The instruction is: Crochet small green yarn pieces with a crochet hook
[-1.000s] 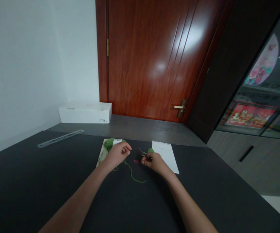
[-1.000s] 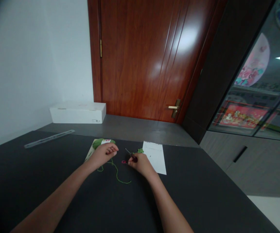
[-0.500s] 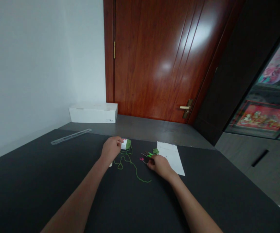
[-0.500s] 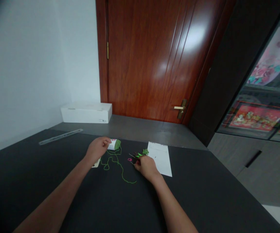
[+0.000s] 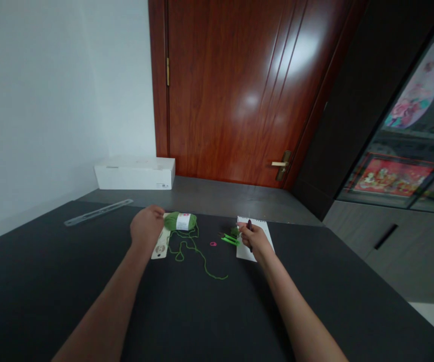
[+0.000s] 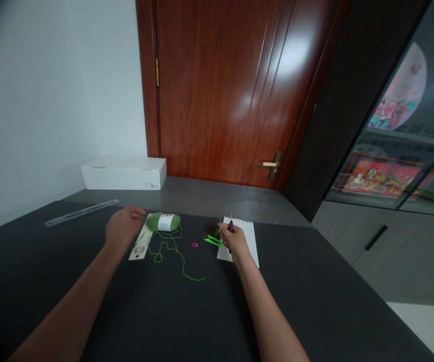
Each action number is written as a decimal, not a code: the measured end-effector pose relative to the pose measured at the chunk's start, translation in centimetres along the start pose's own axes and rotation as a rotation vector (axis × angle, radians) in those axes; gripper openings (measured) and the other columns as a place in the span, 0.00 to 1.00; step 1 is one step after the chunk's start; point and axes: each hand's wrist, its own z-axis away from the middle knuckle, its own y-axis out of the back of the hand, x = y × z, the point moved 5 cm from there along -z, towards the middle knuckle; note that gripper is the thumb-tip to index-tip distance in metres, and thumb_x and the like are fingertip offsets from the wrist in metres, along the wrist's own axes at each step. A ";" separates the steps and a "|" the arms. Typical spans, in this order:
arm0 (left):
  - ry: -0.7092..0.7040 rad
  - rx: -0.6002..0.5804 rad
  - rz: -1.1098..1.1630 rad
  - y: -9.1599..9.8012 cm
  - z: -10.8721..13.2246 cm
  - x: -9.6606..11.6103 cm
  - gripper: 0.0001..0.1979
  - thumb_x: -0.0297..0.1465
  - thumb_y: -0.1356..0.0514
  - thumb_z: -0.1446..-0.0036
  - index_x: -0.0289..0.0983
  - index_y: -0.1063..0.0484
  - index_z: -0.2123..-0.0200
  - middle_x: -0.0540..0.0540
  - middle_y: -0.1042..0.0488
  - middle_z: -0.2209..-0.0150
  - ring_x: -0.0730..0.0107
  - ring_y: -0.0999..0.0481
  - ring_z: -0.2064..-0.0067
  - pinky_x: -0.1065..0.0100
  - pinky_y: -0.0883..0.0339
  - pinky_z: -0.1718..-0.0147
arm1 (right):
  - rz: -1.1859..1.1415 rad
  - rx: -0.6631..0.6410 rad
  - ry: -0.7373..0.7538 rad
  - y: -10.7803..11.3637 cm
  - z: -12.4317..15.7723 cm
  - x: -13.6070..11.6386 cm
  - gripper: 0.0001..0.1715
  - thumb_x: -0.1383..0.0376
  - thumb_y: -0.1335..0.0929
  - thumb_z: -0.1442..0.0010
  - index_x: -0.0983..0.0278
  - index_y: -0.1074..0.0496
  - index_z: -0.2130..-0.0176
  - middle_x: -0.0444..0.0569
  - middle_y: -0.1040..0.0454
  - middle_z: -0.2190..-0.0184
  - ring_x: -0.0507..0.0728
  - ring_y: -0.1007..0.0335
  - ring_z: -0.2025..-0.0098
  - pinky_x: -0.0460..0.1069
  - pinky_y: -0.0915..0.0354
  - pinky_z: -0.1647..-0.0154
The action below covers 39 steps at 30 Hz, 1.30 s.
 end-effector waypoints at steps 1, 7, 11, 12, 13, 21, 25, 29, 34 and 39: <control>0.037 -0.022 -0.051 0.2 -0.4 -0.9 0.13 0.29 0.44 0.44 0.33 0.22 0.59 0.31 0.20 0.57 0.44 0.21 0.54 0.56 0.32 0.60 | -0.019 -0.004 -0.012 -0.1 0.1 0.0 0.25 0.53 0.25 0.61 0.66 0.28 0.68 0.37 0.40 0.84 0.44 0.55 0.85 0.44 0.59 0.85; 0.109 -0.287 -0.208 -2.9 -1.1 -2.6 0.26 0.43 0.29 0.62 0.28 0.21 0.63 0.20 0.22 0.55 0.28 0.24 0.50 0.47 0.30 0.58 | -0.036 -0.020 -0.070 -1.1 0.7 0.5 0.21 0.56 0.25 0.62 0.66 0.29 0.70 0.34 0.42 0.86 0.44 0.56 0.85 0.43 0.60 0.84; 0.093 -0.392 -0.196 -4.3 -0.8 -2.5 0.25 0.42 0.28 0.68 0.33 0.20 0.66 0.25 0.21 0.54 0.34 0.23 0.49 0.52 0.30 0.56 | -0.009 -0.033 -0.081 -1.6 1.1 0.6 0.22 0.55 0.25 0.62 0.66 0.29 0.70 0.35 0.42 0.86 0.44 0.54 0.84 0.43 0.59 0.83; 0.090 -0.405 -0.184 -4.4 -0.8 -2.7 0.22 0.40 0.27 0.68 0.34 0.20 0.67 0.26 0.21 0.54 0.35 0.23 0.50 0.53 0.30 0.56 | 0.000 -0.040 -0.083 -1.7 1.1 0.6 0.21 0.56 0.25 0.62 0.66 0.28 0.70 0.34 0.42 0.87 0.45 0.54 0.85 0.44 0.59 0.83; 0.091 -0.412 -0.170 -4.4 -0.9 -2.9 0.20 0.39 0.28 0.68 0.34 0.21 0.69 0.26 0.20 0.55 0.36 0.22 0.50 0.54 0.30 0.57 | 0.009 -0.048 -0.085 -1.8 1.2 0.7 0.21 0.56 0.25 0.61 0.66 0.28 0.70 0.34 0.43 0.87 0.45 0.54 0.85 0.44 0.59 0.83; 0.219 -0.376 0.135 -3.6 -2.9 -5.5 0.15 0.34 0.29 0.54 0.32 0.22 0.64 0.35 0.21 0.61 0.44 0.22 0.54 0.57 0.28 0.60 | 0.024 -0.095 -0.093 -2.6 1.5 1.2 0.20 0.57 0.24 0.60 0.66 0.28 0.70 0.34 0.41 0.86 0.45 0.52 0.85 0.44 0.59 0.84; 0.380 -0.247 0.403 -1.9 -3.1 -7.0 0.19 0.36 0.39 0.37 0.37 0.31 0.45 0.40 0.28 0.46 0.57 0.25 0.50 0.53 0.27 0.54 | -0.035 -0.138 -0.108 -3.2 2.0 1.2 0.20 0.57 0.23 0.60 0.65 0.30 0.71 0.33 0.44 0.86 0.44 0.54 0.85 0.43 0.61 0.84; 0.484 -0.026 0.731 -0.3 -2.0 -6.6 0.19 0.36 0.40 0.36 0.36 0.31 0.45 0.39 0.29 0.46 0.57 0.25 0.50 0.52 0.27 0.54 | -0.139 -0.202 -0.106 -4.6 3.1 0.8 0.24 0.53 0.22 0.59 0.64 0.32 0.70 0.32 0.46 0.85 0.44 0.57 0.84 0.43 0.63 0.83; 0.334 -0.054 1.163 -0.5 0.4 -1.0 0.14 0.35 0.32 0.52 0.32 0.28 0.65 0.47 0.24 0.71 0.67 0.24 0.72 0.65 0.28 0.70 | -0.357 -0.309 -0.143 -7.1 4.8 0.0 0.26 0.53 0.20 0.58 0.63 0.33 0.70 0.32 0.49 0.83 0.43 0.61 0.83 0.43 0.65 0.83; 0.142 -0.299 1.352 -1.7 4.2 5.4 0.22 0.31 0.29 0.66 0.34 0.29 0.64 0.47 0.23 0.76 0.67 0.26 0.78 0.68 0.34 0.78 | -0.450 -0.339 -0.102 -8.3 5.9 -1.0 0.24 0.55 0.20 0.56 0.64 0.33 0.71 0.36 0.40 0.79 0.42 0.60 0.82 0.42 0.66 0.84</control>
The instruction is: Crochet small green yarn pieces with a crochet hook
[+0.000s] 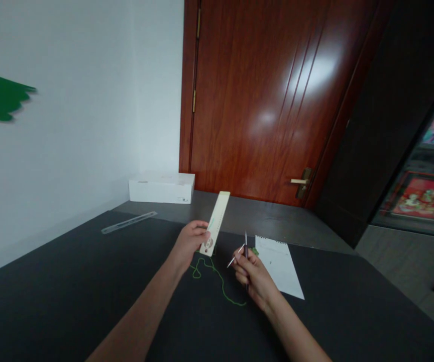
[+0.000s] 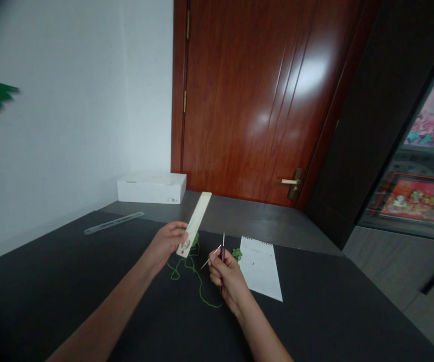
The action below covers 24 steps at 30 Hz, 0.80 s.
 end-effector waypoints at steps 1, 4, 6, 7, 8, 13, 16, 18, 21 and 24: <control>-0.005 -0.040 0.010 -0.9 0.6 -0.2 0.24 0.30 0.29 0.66 0.35 0.30 0.61 0.50 0.24 0.77 0.68 0.28 0.79 0.69 0.36 0.79 | 0.015 0.006 0.029 -0.1 0.0 -0.2 0.24 0.54 0.20 0.55 0.64 0.33 0.71 0.37 0.39 0.78 0.42 0.60 0.82 0.42 0.66 0.84; -0.037 -0.184 0.006 -3.0 1.8 -0.8 0.25 0.28 0.30 0.63 0.37 0.31 0.58 0.54 0.27 0.78 0.72 0.29 0.79 0.72 0.37 0.77 | 0.070 0.042 0.126 -0.2 0.1 -0.9 0.25 0.51 0.22 0.53 0.64 0.33 0.71 0.37 0.39 0.79 0.42 0.59 0.83 0.42 0.63 0.84; -0.064 -0.265 -0.062 -3.7 2.1 -1.0 0.20 0.27 0.32 0.60 0.36 0.29 0.60 0.53 0.27 0.77 0.73 0.29 0.78 0.72 0.37 0.76 | 0.125 0.073 0.168 -0.1 0.1 -1.1 0.25 0.49 0.22 0.53 0.63 0.33 0.71 0.35 0.41 0.81 0.43 0.57 0.84 0.42 0.61 0.84; -0.072 -0.286 -0.105 -3.9 2.2 -1.1 0.18 0.27 0.32 0.60 0.36 0.27 0.62 0.52 0.26 0.76 0.73 0.29 0.77 0.72 0.36 0.75 | 0.152 0.092 0.184 0.0 0.1 -1.2 0.26 0.48 0.23 0.52 0.63 0.34 0.71 0.35 0.42 0.82 0.43 0.57 0.84 0.42 0.60 0.84; -0.072 -0.292 -0.146 -3.9 2.1 -1.2 0.16 0.26 0.33 0.60 0.35 0.26 0.63 0.51 0.26 0.75 0.73 0.29 0.76 0.71 0.36 0.74 | 0.177 0.113 0.197 0.1 0.1 -1.3 0.26 0.48 0.23 0.52 0.62 0.34 0.70 0.34 0.43 0.82 0.43 0.56 0.84 0.42 0.59 0.84; -0.050 -0.295 -0.223 -4.1 1.9 -1.6 0.13 0.23 0.35 0.64 0.35 0.24 0.68 0.49 0.25 0.75 0.70 0.27 0.73 0.69 0.34 0.71 | 0.347 0.221 0.301 0.8 0.1 -1.7 0.24 0.47 0.26 0.50 0.61 0.34 0.70 0.38 0.39 0.80 0.47 0.48 0.82 0.44 0.48 0.82; -0.046 -0.293 -0.224 -4.3 2.0 -1.9 0.15 0.23 0.34 0.65 0.36 0.23 0.68 0.49 0.24 0.74 0.69 0.26 0.72 0.68 0.33 0.71 | 0.503 0.258 0.430 1.0 0.3 -2.3 0.18 0.51 0.27 0.46 0.61 0.33 0.70 0.44 0.31 0.75 0.53 0.35 0.74 0.47 0.36 0.72; -0.044 -0.292 -0.224 -4.3 2.0 -2.0 0.17 0.23 0.33 0.65 0.36 0.23 0.66 0.48 0.24 0.73 0.68 0.25 0.71 0.68 0.32 0.70 | 0.596 0.272 0.479 1.1 0.5 -2.5 0.15 0.53 0.29 0.44 0.60 0.33 0.70 0.46 0.29 0.73 0.56 0.32 0.69 0.48 0.34 0.68; -0.041 -0.272 -0.221 -4.3 2.2 -2.1 0.19 0.23 0.33 0.65 0.35 0.22 0.64 0.48 0.23 0.73 0.67 0.24 0.71 0.68 0.32 0.70 | 0.772 0.289 0.527 1.1 0.9 -2.7 0.09 0.58 0.31 0.41 0.60 0.33 0.70 0.46 0.29 0.73 0.55 0.33 0.71 0.48 0.36 0.70; -0.045 -0.225 -0.194 -4.0 2.2 -1.9 0.17 0.23 0.34 0.63 0.35 0.22 0.64 0.47 0.22 0.73 0.66 0.23 0.71 0.68 0.32 0.70 | 0.956 0.188 0.653 0.1 1.6 -2.8 0.04 0.66 0.32 0.41 0.60 0.32 0.69 0.47 0.28 0.72 0.55 0.33 0.71 0.48 0.38 0.70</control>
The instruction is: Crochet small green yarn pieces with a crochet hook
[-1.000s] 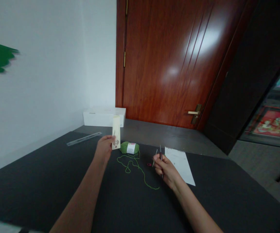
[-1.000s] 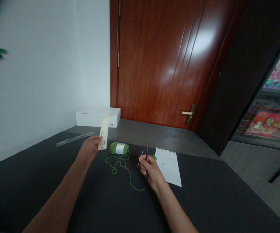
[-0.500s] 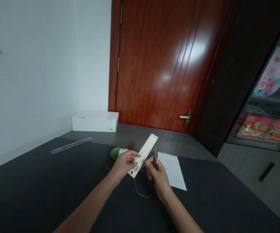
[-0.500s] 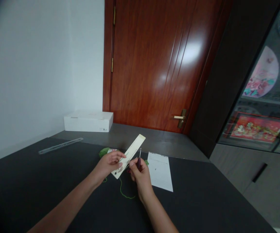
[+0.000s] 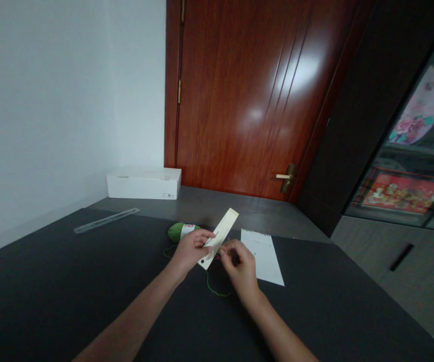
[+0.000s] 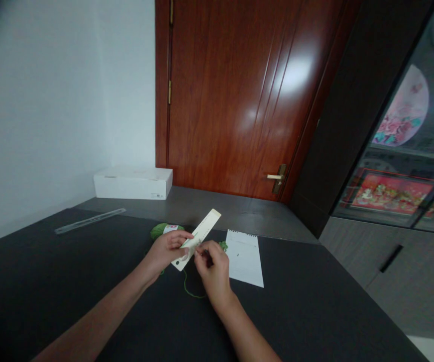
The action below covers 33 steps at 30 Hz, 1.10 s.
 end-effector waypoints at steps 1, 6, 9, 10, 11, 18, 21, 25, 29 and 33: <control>-0.003 0.013 0.009 0.1 0.0 0.1 0.16 0.23 0.34 0.63 0.35 0.22 0.64 0.47 0.21 0.72 0.66 0.23 0.70 0.68 0.32 0.70 | 0.021 -0.033 0.074 -0.1 0.1 -0.5 0.04 0.68 0.33 0.41 0.60 0.32 0.69 0.47 0.28 0.72 0.55 0.33 0.71 0.48 0.38 0.70; -0.017 0.053 0.028 0.3 0.0 0.2 0.15 0.23 0.36 0.61 0.35 0.21 0.65 0.44 0.20 0.67 0.64 0.21 0.66 0.67 0.32 0.66 | 0.153 -0.222 0.327 -1.0 1.0 -1.9 0.11 0.76 0.36 0.42 0.61 0.32 0.69 0.49 0.28 0.68 0.55 0.31 0.66 0.48 0.37 0.66; -0.017 0.049 0.037 0.1 0.2 0.2 0.13 0.24 0.37 0.60 0.35 0.20 0.67 0.42 0.19 0.65 0.62 0.21 0.63 0.66 0.32 0.63 | 0.316 -0.273 0.379 -1.2 1.4 -1.9 0.13 0.77 0.36 0.41 0.61 0.30 0.68 0.51 0.27 0.65 0.56 0.31 0.65 0.48 0.38 0.66; -0.014 0.043 0.039 0.0 0.2 0.1 0.12 0.25 0.37 0.59 0.35 0.20 0.67 0.42 0.19 0.65 0.61 0.21 0.63 0.65 0.32 0.63 | 0.368 -0.275 0.392 -1.2 1.4 -1.9 0.13 0.77 0.36 0.41 0.61 0.29 0.67 0.51 0.27 0.65 0.56 0.31 0.66 0.48 0.38 0.67; -0.011 0.036 0.042 -0.2 0.3 0.0 0.11 0.27 0.36 0.58 0.35 0.20 0.68 0.42 0.19 0.65 0.60 0.21 0.63 0.65 0.32 0.62 | 0.412 -0.274 0.403 -1.2 1.5 -1.8 0.13 0.77 0.36 0.40 0.61 0.28 0.67 0.51 0.26 0.64 0.56 0.31 0.66 0.48 0.39 0.67; -0.055 0.101 0.010 -0.5 0.5 0.2 0.09 0.28 0.35 0.58 0.36 0.22 0.68 0.44 0.20 0.66 0.59 0.22 0.61 0.64 0.32 0.59 | 0.430 -0.208 0.382 -0.9 1.5 -2.1 0.10 0.72 0.35 0.37 0.59 0.26 0.63 0.51 0.25 0.61 0.54 0.31 0.67 0.48 0.39 0.69; -0.026 0.096 0.013 -0.5 0.4 0.5 0.12 0.28 0.34 0.61 0.35 0.23 0.68 0.44 0.20 0.66 0.59 0.21 0.63 0.64 0.30 0.62 | 0.294 -0.055 0.306 0.1 1.0 -2.2 0.08 0.70 0.35 0.37 0.60 0.27 0.64 0.51 0.26 0.61 0.55 0.30 0.64 0.48 0.36 0.65; 0.086 0.048 0.037 -0.6 0.4 0.4 0.16 0.29 0.31 0.64 0.34 0.23 0.67 0.43 0.20 0.66 0.61 0.21 0.70 0.63 0.28 0.70 | 0.144 0.124 0.118 1.5 0.1 -1.0 0.04 0.68 0.34 0.37 0.61 0.30 0.66 0.47 0.28 0.67 0.54 0.33 0.69 0.48 0.37 0.68; 0.083 0.000 -0.004 -0.7 0.3 0.3 0.17 0.27 0.30 0.67 0.33 0.22 0.68 0.43 0.19 0.66 0.61 0.21 0.71 0.62 0.27 0.68 | 0.097 0.090 0.049 1.7 -0.7 -0.2 0.04 0.69 0.33 0.40 0.61 0.31 0.67 0.49 0.27 0.65 0.54 0.33 0.67 0.48 0.37 0.67; 0.043 -0.031 -0.094 -0.7 0.2 0.0 0.18 0.23 0.29 0.71 0.35 0.22 0.69 0.44 0.19 0.69 0.59 0.20 0.66 0.63 0.27 0.65 | 0.064 0.009 0.008 1.5 -1.0 0.2 0.04 0.67 0.33 0.40 0.62 0.30 0.69 0.52 0.25 0.61 0.57 0.30 0.60 0.50 0.34 0.61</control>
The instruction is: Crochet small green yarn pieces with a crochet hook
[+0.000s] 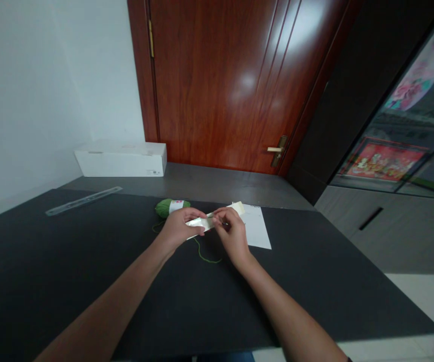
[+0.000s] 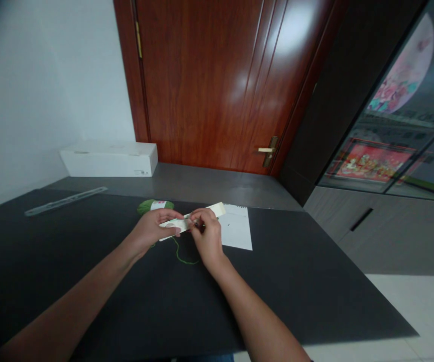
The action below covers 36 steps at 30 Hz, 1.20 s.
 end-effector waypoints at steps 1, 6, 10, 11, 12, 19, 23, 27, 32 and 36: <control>0.001 -0.005 -0.009 0.0 0.0 -0.1 0.18 0.22 0.29 0.71 0.35 0.22 0.70 0.45 0.20 0.69 0.59 0.20 0.66 0.63 0.27 0.65 | -0.003 -0.015 -0.007 0.0 0.0 0.1 0.05 0.67 0.32 0.40 0.62 0.29 0.69 0.52 0.25 0.60 0.58 0.29 0.58 0.51 0.34 0.59; 0.042 -0.023 0.054 -0.1 -0.2 -0.4 0.15 0.24 0.29 0.69 0.35 0.22 0.71 0.43 0.20 0.68 0.60 0.21 0.67 0.61 0.26 0.68 | 0.023 -0.050 -0.065 0.4 -0.4 1.2 0.05 0.64 0.31 0.41 0.61 0.27 0.69 0.53 0.26 0.53 0.59 0.29 0.53 0.51 0.33 0.56; 0.024 -0.037 0.003 -0.1 -0.3 -0.3 0.11 0.26 0.30 0.65 0.35 0.22 0.72 0.43 0.20 0.69 0.61 0.21 0.69 0.62 0.26 0.71 | 0.094 -0.152 -0.078 0.5 -0.6 2.1 0.03 0.65 0.30 0.42 0.62 0.25 0.68 0.52 0.25 0.56 0.58 0.28 0.54 0.50 0.35 0.54; 0.019 -0.040 -0.021 -0.2 -0.3 -0.3 0.10 0.26 0.30 0.64 0.35 0.22 0.73 0.44 0.21 0.70 0.61 0.22 0.70 0.62 0.26 0.72 | 0.125 -0.198 -0.076 0.4 -0.6 2.2 0.03 0.65 0.30 0.42 0.62 0.25 0.67 0.51 0.25 0.58 0.57 0.29 0.56 0.50 0.35 0.55; 0.016 -0.043 -0.042 -0.1 -0.3 -0.3 0.09 0.26 0.31 0.64 0.35 0.22 0.73 0.44 0.21 0.71 0.62 0.23 0.71 0.63 0.27 0.72 | 0.161 -0.244 -0.076 0.3 -0.6 2.3 0.03 0.65 0.30 0.42 0.62 0.25 0.67 0.50 0.25 0.61 0.57 0.29 0.59 0.50 0.36 0.58; -0.077 -0.176 -0.276 -0.1 -0.2 0.4 0.13 0.20 0.34 0.64 0.37 0.20 0.70 0.48 0.21 0.71 0.65 0.25 0.71 0.68 0.33 0.72 | 0.173 -0.333 -0.310 0.4 -0.6 3.7 0.07 0.63 0.27 0.48 0.62 0.27 0.74 0.43 0.31 0.77 0.52 0.38 0.73 0.47 0.48 0.70; -0.206 -0.187 -0.381 -0.3 -0.1 0.9 0.14 0.19 0.37 0.61 0.37 0.21 0.69 0.48 0.22 0.70 0.68 0.25 0.71 0.69 0.33 0.71 | 0.085 -0.285 -0.456 0.4 -0.5 5.0 0.09 0.64 0.27 0.52 0.63 0.28 0.78 0.41 0.34 0.82 0.51 0.41 0.77 0.47 0.50 0.73; -0.239 -0.118 -0.252 -0.6 -0.3 0.4 0.11 0.23 0.38 0.54 0.37 0.25 0.64 0.48 0.24 0.68 0.68 0.23 0.69 0.69 0.28 0.69 | -0.032 -0.191 -0.555 0.1 -0.2 5.6 0.14 0.59 0.27 0.53 0.64 0.31 0.80 0.39 0.38 0.85 0.49 0.46 0.80 0.47 0.51 0.76; -0.400 0.150 -0.332 -0.3 0.0 0.3 0.06 0.25 0.37 0.49 0.37 0.27 0.65 0.45 0.24 0.63 0.68 0.23 0.69 0.66 0.25 0.67 | -0.233 -0.035 -0.684 -1.3 0.9 5.0 0.18 0.52 0.28 0.55 0.63 0.32 0.77 0.36 0.43 0.87 0.48 0.52 0.84 0.46 0.53 0.81; -0.507 0.344 -0.414 -0.2 0.9 0.6 0.06 0.25 0.38 0.45 0.37 0.27 0.63 0.44 0.24 0.61 0.66 0.22 0.66 0.63 0.24 0.65 | -0.382 0.065 -0.709 -2.8 1.9 3.3 0.21 0.48 0.30 0.53 0.62 0.34 0.74 0.34 0.47 0.87 0.47 0.55 0.84 0.46 0.55 0.83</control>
